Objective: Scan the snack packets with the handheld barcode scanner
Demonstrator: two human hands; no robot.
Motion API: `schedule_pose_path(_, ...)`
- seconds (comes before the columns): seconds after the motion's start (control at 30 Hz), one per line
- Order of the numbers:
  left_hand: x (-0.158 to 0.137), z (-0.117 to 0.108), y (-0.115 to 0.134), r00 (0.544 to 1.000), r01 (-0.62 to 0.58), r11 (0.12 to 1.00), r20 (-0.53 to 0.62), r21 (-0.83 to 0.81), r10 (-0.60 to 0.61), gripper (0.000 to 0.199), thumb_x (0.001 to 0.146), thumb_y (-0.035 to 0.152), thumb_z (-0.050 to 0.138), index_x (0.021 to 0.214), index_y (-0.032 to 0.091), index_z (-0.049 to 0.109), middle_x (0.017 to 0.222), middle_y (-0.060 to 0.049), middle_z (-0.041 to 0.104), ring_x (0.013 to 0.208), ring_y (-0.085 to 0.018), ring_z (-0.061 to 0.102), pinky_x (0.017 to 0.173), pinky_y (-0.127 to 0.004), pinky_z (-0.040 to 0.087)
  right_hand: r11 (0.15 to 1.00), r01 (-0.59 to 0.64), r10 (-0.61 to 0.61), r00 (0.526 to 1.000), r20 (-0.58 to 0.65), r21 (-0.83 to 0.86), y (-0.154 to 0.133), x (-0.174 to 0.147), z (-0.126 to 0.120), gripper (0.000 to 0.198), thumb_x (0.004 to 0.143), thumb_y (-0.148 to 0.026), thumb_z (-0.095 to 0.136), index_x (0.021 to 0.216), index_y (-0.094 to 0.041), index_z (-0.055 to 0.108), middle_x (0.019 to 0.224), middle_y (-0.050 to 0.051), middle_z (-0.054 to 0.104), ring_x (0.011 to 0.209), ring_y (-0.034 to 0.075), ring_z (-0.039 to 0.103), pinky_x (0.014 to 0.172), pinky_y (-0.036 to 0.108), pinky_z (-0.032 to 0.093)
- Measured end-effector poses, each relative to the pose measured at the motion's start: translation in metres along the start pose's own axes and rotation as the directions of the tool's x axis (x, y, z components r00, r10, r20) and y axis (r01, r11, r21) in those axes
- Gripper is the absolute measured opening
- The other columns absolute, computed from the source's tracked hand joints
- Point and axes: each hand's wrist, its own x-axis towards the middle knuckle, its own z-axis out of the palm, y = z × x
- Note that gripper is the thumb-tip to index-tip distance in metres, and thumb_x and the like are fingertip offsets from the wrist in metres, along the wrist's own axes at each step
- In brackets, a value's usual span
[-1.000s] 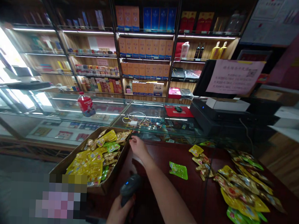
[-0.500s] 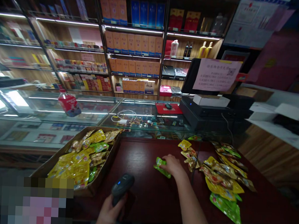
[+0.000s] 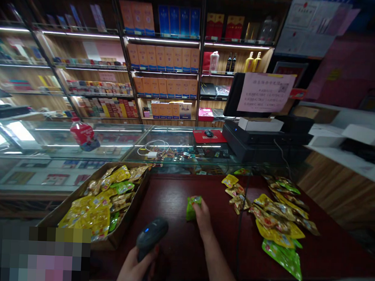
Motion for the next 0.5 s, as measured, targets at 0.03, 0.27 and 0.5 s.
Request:
schedule_pose_path(0.03,-0.003,0.001,0.007,1.000,-0.007,1.000,0.000,0.010,0.007,0.043,0.066,0.060,0.072,0.061,0.019,0.057,0.038,0.003,0.051,0.035,-0.011,0.046,0.040,-0.022,0.035,1.000,0.003,-0.003,1.000,-0.021,0.011,0.001,-0.001,0.000,0.036,0.072,-0.047,0.068,0.095,-0.020,0.071,0.084,0.002,0.074,0.076,0.022,0.066,0.068,0.030,0.051)
schedule_pose_path(0.27,-0.013,0.014,0.037,1.000,-0.023,0.997,-0.014,0.070,0.024,0.032,0.068,0.048,0.070,0.060,0.020,0.055,0.041,0.004,0.051,0.040,-0.012,0.048,0.044,-0.023,0.038,0.998,0.066,-0.067,0.984,-0.163,-0.009,0.003,-0.002,0.006,0.034,0.064,-0.050,0.078,0.071,-0.024,0.058,0.059,-0.007,0.058,0.053,0.014,0.052,0.052,0.024,0.043)
schedule_pose_path(0.5,-0.014,0.023,0.037,0.999,-0.032,0.995,-0.009,0.091,0.033,0.038,0.065,0.053,0.073,0.061,0.020,0.055,0.042,0.004,0.050,0.040,-0.013,0.047,0.044,-0.023,0.036,0.995,0.091,-0.096,0.965,-0.243,-0.030,0.001,0.000,0.003,0.032,0.069,-0.048,0.075,0.061,-0.024,0.054,0.053,-0.008,0.052,0.051,0.014,0.049,0.051,0.024,0.040)
